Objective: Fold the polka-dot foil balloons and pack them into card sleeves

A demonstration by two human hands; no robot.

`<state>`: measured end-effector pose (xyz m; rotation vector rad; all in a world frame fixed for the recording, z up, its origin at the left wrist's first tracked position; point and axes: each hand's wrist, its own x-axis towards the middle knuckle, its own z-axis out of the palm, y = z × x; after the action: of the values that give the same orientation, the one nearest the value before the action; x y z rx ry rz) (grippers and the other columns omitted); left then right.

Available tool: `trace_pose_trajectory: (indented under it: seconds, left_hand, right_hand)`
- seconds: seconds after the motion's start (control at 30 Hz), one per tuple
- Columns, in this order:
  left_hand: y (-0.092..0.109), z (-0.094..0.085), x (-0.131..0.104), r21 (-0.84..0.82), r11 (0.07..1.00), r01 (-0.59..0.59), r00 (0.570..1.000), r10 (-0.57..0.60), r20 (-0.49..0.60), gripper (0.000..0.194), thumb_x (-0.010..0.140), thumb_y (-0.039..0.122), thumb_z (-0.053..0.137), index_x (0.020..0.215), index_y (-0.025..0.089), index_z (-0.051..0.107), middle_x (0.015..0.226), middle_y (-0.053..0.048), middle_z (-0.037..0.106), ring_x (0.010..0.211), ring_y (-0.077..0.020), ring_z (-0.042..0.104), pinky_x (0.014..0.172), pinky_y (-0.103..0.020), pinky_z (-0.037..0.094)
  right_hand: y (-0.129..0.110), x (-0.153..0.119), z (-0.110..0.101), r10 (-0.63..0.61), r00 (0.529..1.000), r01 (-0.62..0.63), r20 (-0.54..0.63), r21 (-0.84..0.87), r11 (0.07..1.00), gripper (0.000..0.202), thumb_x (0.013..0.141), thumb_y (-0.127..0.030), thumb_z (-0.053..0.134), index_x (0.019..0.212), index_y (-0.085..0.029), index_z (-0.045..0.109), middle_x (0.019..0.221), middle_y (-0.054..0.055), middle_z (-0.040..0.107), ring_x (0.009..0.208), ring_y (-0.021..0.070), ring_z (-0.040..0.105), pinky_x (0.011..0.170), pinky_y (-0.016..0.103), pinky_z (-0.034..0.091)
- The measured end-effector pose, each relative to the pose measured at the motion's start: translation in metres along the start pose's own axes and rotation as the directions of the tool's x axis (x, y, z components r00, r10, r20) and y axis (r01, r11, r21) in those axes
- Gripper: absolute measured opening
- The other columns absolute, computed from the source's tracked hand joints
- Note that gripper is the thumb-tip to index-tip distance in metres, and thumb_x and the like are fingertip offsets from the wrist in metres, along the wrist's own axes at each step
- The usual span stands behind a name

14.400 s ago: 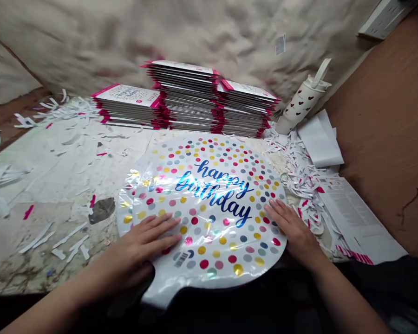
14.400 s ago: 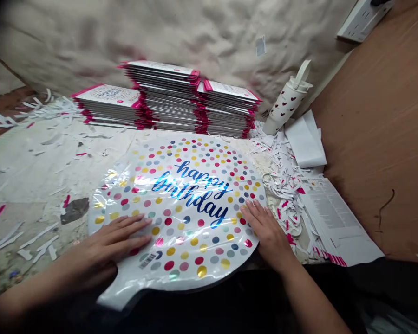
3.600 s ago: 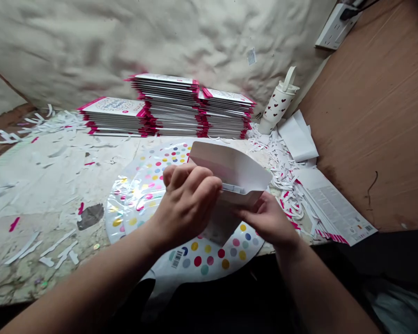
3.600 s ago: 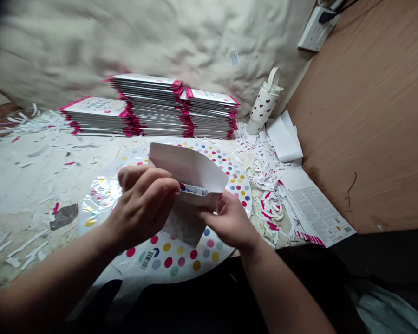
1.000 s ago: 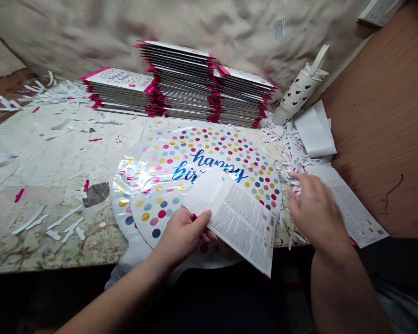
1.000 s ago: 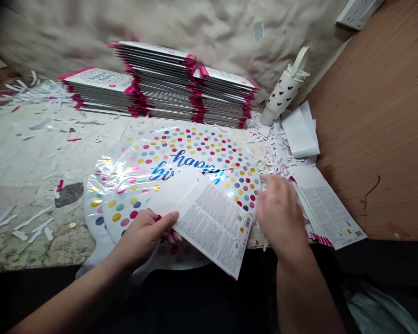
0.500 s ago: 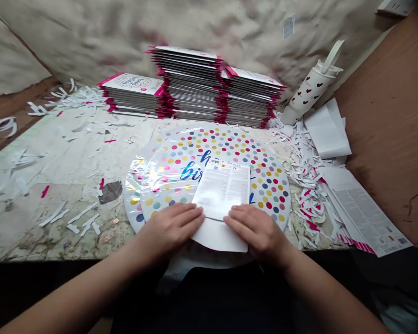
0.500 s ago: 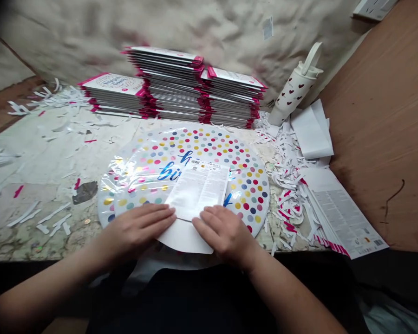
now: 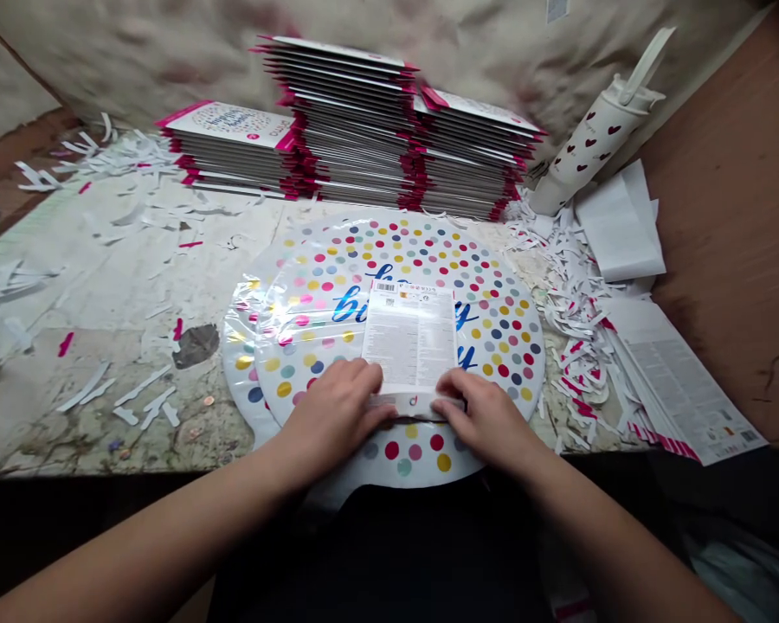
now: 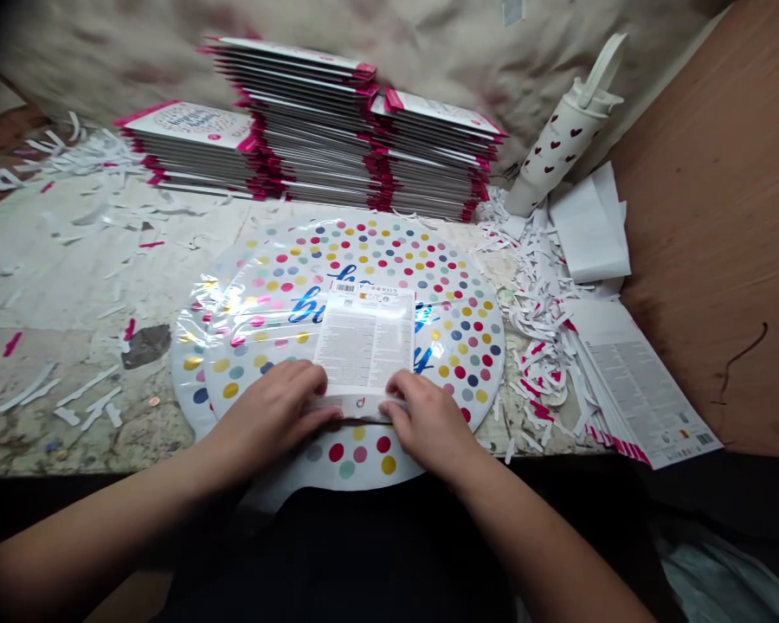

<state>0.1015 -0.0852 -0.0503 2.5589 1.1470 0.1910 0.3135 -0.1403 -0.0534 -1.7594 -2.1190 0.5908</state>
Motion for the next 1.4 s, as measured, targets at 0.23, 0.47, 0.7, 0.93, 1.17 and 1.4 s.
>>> trace_pose_trajectory:
  seconds: [0.23,0.47,0.7,0.93,1.17,1.4]
  left_hand:
    - [-0.004,-0.007,0.014,-0.012,0.998,0.064,0.996,-0.063,0.063,0.007,0.082,0.024,0.049,0.085,0.018,0.05,0.086,-0.006,0.056,0.08,-0.0231,0.054,0.066,-0.033,0.041]
    - [0.023,-0.017,-0.015,-0.621,0.729,0.289,0.932,-0.067,0.355,0.026,0.086,0.04,0.045,0.074,0.017,0.053,0.069,-0.001,0.057,0.06,-0.0149,0.054,0.056,-0.026,0.042]
    - [0.02,0.001,-0.002,-0.887,-0.319,0.335,0.834,-0.337,0.436,0.017,0.077,0.028,0.064,0.076,0.014,0.053,0.07,-0.005,0.065,0.067,-0.0137,0.064,0.059,-0.02,0.049]
    - [0.027,-0.003,0.003,-0.625,-0.727,0.284,0.753,-0.235,0.615,0.005,0.081,0.017,0.057,0.08,0.014,0.061,0.071,-0.001,0.065,0.067,-0.0121,0.062,0.067,-0.027,0.052]
    - [0.023,0.0,-0.003,-0.921,-0.251,0.297,0.859,-0.35,0.373,0.02,0.075,0.031,0.065,0.07,0.012,0.063,0.067,-0.005,0.067,0.063,-0.0136,0.062,0.062,-0.023,0.05]
    - [0.021,-0.002,0.002,-0.895,-0.284,0.344,0.819,-0.375,0.434,0.025,0.072,0.036,0.064,0.069,0.012,0.058,0.063,-0.004,0.065,0.058,-0.0142,0.062,0.059,-0.024,0.05]
  right_hand:
    - [-0.008,0.01,0.004,-0.394,0.916,0.396,0.075,-0.323,0.859,0.032,0.082,-0.014,0.053,0.113,-0.017,0.057,0.113,0.015,0.059,0.097,0.024,0.056,0.078,0.037,0.049]
    - [-0.028,0.013,0.008,-0.376,0.922,0.331,0.098,-0.705,0.628,0.04,0.08,-0.008,0.045,0.119,-0.004,0.055,0.109,0.026,0.061,0.068,0.0279,0.062,0.047,0.038,0.049]
    - [-0.036,0.008,-0.005,-0.66,0.729,0.467,-0.181,-0.574,0.673,0.032,0.086,-0.007,0.041,0.11,0.001,0.06,0.109,0.02,0.064,0.102,0.0277,0.06,0.082,0.038,0.053]
    - [-0.021,-0.005,0.007,-0.647,0.675,0.492,-0.355,-0.437,0.753,0.028,0.083,-0.002,0.044,0.106,-0.004,0.061,0.101,0.018,0.067,0.103,0.0266,0.06,0.081,0.038,0.055]
    - [-0.021,0.005,-0.005,-0.422,0.837,0.472,-0.349,0.072,0.878,0.042,0.082,-0.021,0.059,0.122,-0.013,0.049,0.109,0.012,0.065,0.098,0.0183,0.061,0.084,0.03,0.053]
    - [-0.028,0.018,-0.002,-0.444,0.787,0.562,-0.428,0.203,0.802,0.019,0.083,-0.009,0.048,0.097,-0.014,0.061,0.09,0.009,0.066,0.085,0.0169,0.061,0.076,0.031,0.051]
